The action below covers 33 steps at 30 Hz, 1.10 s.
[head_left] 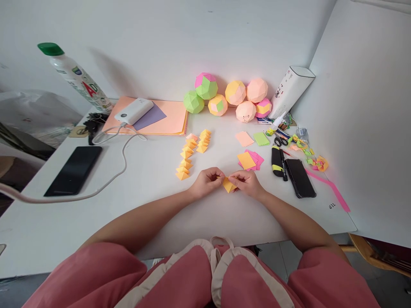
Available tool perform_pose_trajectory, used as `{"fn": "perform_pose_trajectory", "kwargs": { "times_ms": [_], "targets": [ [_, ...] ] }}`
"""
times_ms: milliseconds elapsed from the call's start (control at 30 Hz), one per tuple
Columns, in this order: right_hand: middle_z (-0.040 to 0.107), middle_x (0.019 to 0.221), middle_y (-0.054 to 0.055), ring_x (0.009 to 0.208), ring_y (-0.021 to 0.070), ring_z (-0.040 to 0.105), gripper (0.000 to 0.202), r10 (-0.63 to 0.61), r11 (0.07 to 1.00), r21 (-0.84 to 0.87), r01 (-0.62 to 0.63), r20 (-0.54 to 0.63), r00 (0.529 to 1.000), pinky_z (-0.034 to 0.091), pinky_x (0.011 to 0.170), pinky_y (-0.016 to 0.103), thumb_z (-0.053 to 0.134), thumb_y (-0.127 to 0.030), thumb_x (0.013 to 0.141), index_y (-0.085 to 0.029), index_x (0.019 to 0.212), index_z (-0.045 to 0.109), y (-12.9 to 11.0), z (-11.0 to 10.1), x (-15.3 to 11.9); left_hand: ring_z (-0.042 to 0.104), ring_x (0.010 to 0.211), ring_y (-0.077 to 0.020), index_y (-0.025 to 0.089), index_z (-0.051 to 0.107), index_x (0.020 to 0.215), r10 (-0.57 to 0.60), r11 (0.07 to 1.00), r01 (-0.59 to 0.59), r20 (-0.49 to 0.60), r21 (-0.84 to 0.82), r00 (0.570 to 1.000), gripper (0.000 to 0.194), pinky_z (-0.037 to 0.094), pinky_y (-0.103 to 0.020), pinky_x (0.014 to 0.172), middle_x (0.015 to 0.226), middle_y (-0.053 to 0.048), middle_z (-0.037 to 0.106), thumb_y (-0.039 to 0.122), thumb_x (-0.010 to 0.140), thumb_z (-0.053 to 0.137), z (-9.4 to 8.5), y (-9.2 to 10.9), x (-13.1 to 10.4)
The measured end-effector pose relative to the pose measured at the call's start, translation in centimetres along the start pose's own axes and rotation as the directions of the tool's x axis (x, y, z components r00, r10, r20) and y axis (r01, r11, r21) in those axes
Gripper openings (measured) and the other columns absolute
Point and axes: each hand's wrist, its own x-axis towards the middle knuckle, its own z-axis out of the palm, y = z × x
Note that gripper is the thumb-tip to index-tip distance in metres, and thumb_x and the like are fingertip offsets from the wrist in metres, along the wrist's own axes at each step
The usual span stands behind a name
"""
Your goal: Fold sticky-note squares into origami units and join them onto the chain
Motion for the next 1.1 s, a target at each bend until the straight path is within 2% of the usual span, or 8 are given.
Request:
{"fn": "perform_pose_trajectory", "kwargs": {
  "times_ms": [133,233,300,400,567,767,967,1100],
  "targets": [
    [0.065,0.061,0.000,0.048,0.0123,0.062,0.023,-0.007,0.999,0.046,0.007,-0.016,1.000,0.054,0.046,0.024,0.065,-0.037,0.075,-0.014,0.077,0.065,-0.1,-0.2,0.1,0.046,0.054,-0.0086,0.017,0.052,0.071,-0.088,0.994,0.084,-0.054,-0.063,0.995,0.018,0.038,-0.022,0.054,0.058,0.003,0.050,0.033,0.074,0.058,-0.2,0.6,-0.1],
    [0.064,0.061,0.000,0.047,0.0118,0.061,0.022,-0.010,0.997,0.073,0.011,-0.012,1.000,0.053,0.046,0.024,0.065,-0.036,0.075,-0.014,0.078,0.065,-0.2,-0.3,0.1,0.049,0.059,-0.0097,0.017,0.053,0.077,-0.071,0.991,0.065,-0.054,-0.116,0.996,0.019,0.042,-0.024,0.061,0.062,0.002,0.054,0.036,0.077,0.056,-0.3,0.8,-0.1],
    [0.064,0.062,0.000,0.048,0.0119,0.061,0.022,-0.014,0.997,0.074,0.014,-0.010,1.000,0.053,0.046,0.024,0.064,-0.036,0.076,-0.014,0.078,0.064,-0.2,-0.3,0.1,0.051,0.063,-0.0102,0.017,0.054,0.083,-0.038,0.990,0.036,-0.014,-0.139,0.999,0.022,0.043,-0.026,0.064,0.071,0.000,0.057,0.037,0.076,0.058,-0.3,0.7,-0.1],
    [0.063,0.063,0.000,0.050,0.0120,0.062,0.021,-0.018,0.999,0.046,0.018,0.001,1.000,0.053,0.048,0.024,0.063,-0.036,0.076,-0.015,0.078,0.064,-0.1,-0.1,0.0,0.051,0.064,-0.0106,0.016,0.056,0.081,0.015,0.996,-0.010,0.057,-0.086,0.998,0.025,0.042,-0.025,0.061,0.076,-0.002,0.057,0.040,0.075,0.061,-0.2,0.3,0.0],
    [0.062,0.073,0.001,0.060,0.0125,0.062,0.018,-0.058,0.998,-0.020,0.058,0.006,0.998,0.055,0.053,0.025,0.062,-0.034,0.076,-0.017,0.079,0.063,0.0,0.4,0.0,0.049,0.062,-0.0098,0.014,0.056,0.074,0.058,0.997,-0.061,0.076,0.037,0.995,0.024,0.039,-0.023,0.056,0.072,-0.002,0.055,0.038,0.078,0.059,0.1,-0.4,0.1],
    [0.058,0.063,-0.001,0.053,0.0105,0.057,0.012,-0.084,0.989,-0.125,0.079,-0.028,0.996,0.050,0.047,0.022,0.060,-0.028,0.074,-0.016,0.070,0.060,-0.2,0.5,0.0,0.047,0.063,-0.0093,0.014,0.055,0.072,0.097,0.993,-0.102,0.080,0.058,0.992,0.019,0.038,-0.023,0.057,0.072,-0.001,0.054,0.032,0.078,0.058,0.0,-0.7,0.0],
    [0.057,0.060,-0.002,0.046,0.0105,0.057,0.010,-0.024,0.997,-0.079,0.016,-0.094,0.995,0.047,0.045,0.024,0.057,-0.025,0.072,-0.016,0.068,0.056,-0.1,-0.4,0.2,0.046,0.059,-0.0081,0.015,0.053,0.070,0.021,0.997,-0.018,0.028,-0.074,0.999,0.021,0.038,-0.021,0.056,0.066,0.002,0.051,0.034,0.076,0.059,-0.3,-0.2,0.2],
    [0.055,0.057,-0.003,0.046,0.0096,0.055,0.010,-0.067,0.996,-0.069,0.058,-0.145,0.987,0.045,0.046,0.023,0.056,-0.023,0.073,-0.017,0.066,0.053,0.0,-0.9,0.4,0.042,0.054,-0.0072,0.015,0.052,0.066,-0.024,0.995,0.021,-0.034,-0.097,0.999,0.024,0.036,-0.021,0.053,0.060,0.003,0.048,0.036,0.073,0.062,-0.4,0.1,0.3]
  ]
}}
